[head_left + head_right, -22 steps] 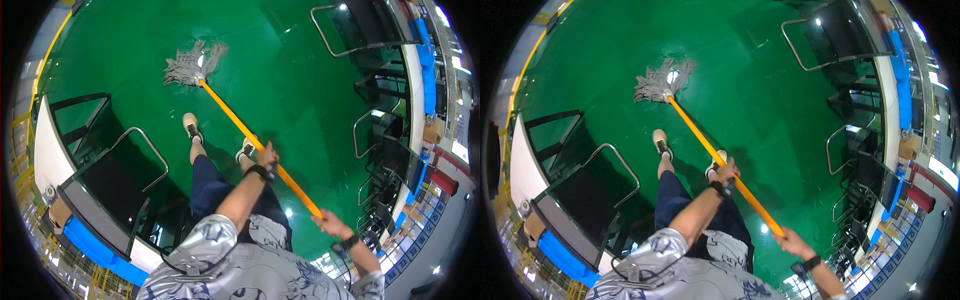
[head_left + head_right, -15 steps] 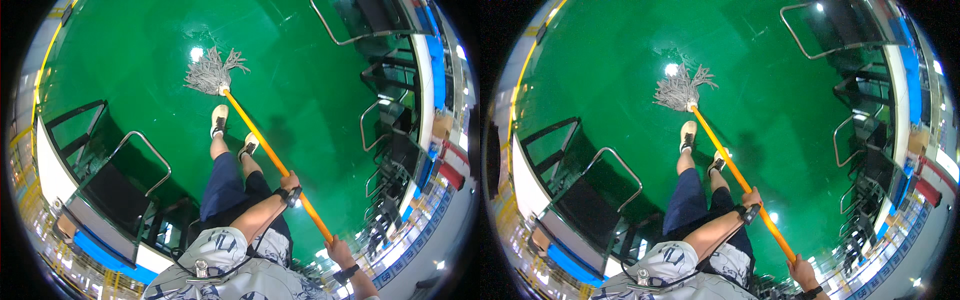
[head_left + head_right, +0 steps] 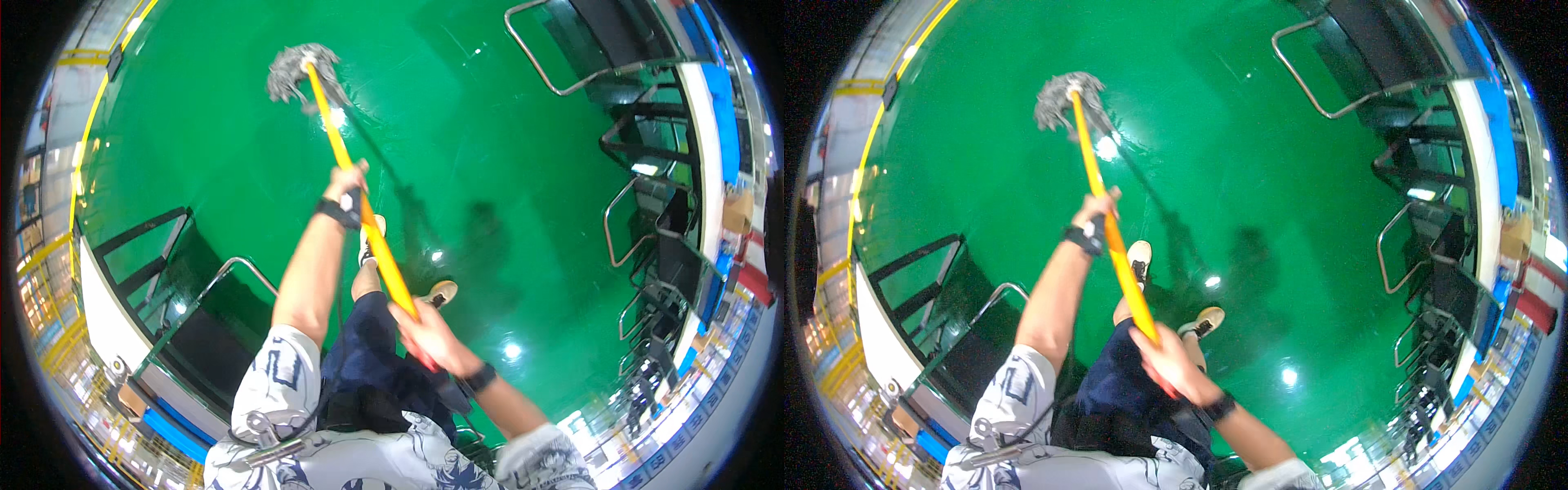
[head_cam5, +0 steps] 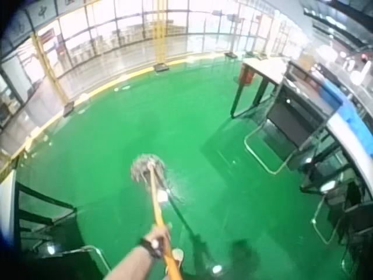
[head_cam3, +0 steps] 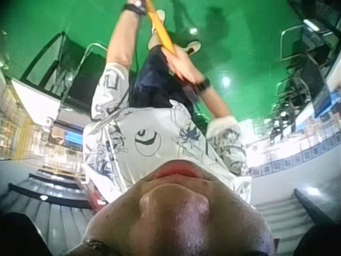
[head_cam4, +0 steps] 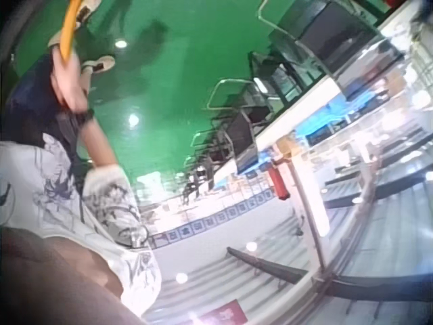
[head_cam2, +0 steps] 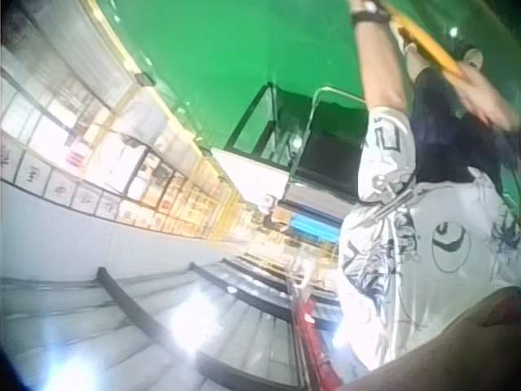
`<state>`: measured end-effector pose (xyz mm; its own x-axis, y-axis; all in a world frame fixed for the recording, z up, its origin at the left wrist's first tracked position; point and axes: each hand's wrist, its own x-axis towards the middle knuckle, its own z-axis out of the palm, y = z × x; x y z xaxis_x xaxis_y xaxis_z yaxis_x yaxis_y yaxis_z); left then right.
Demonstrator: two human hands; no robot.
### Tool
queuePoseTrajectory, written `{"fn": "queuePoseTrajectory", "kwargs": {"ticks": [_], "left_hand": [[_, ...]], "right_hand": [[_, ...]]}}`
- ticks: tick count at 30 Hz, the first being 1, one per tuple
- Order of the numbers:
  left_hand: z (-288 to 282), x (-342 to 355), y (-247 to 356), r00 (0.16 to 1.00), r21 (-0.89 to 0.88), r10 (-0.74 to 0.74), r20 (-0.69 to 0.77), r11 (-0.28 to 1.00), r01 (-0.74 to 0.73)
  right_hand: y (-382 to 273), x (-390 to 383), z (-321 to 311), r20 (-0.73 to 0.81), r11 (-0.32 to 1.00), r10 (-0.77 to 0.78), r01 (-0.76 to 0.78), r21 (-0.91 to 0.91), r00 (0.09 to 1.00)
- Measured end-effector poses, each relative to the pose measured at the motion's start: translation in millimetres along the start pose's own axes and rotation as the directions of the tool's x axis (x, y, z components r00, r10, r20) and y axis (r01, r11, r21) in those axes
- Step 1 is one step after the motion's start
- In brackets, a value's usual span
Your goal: The person mops a green floor using a string mop and a red bucket. They repeatedly dip the mop into the bucket, wring it, and mop sections of the floor. The person also moves several black chairs to clean underneath them and returns them afterward.
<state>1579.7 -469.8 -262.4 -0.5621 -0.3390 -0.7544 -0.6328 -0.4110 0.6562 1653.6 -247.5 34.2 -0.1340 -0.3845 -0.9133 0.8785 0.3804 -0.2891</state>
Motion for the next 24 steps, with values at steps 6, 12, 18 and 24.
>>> {"fn": "queuePoseTrajectory", "kwargs": {"ticks": [6, 12, 18, 24], "left_hand": [[1.5, 45.8, 100.9, 0.989, 0.115, 0.032, -0.143, 0.993, -0.016], [158.2, -75.1, -32.8, 0.949, -0.046, 0.248, -0.195, 0.964, -0.262], [396.6, -355.4, -267.5, 0.946, -0.036, -0.237, -0.222, 0.971, 0.235], [565.5, -551.4, -338.0, 0.604, -0.007, -0.776, -0.181, 0.615, 0.788]], "right_hand": [[-62.7, 41.0, -10.2, 0.12, 0.962, -0.207, 0.179, 0.208, 0.971], [81.5, -47.1, -173.4, 0.11, 0.948, -0.133, 0.094, 0.305, 0.985], [322.2, -279.8, -357.7, -0.25, 0.96, 0.275, -0.281, 0.012, 0.928], [413.7, -500.4, -410.7, -0.793, 0.628, -0.164, -0.558, -0.543, 0.587]]}}
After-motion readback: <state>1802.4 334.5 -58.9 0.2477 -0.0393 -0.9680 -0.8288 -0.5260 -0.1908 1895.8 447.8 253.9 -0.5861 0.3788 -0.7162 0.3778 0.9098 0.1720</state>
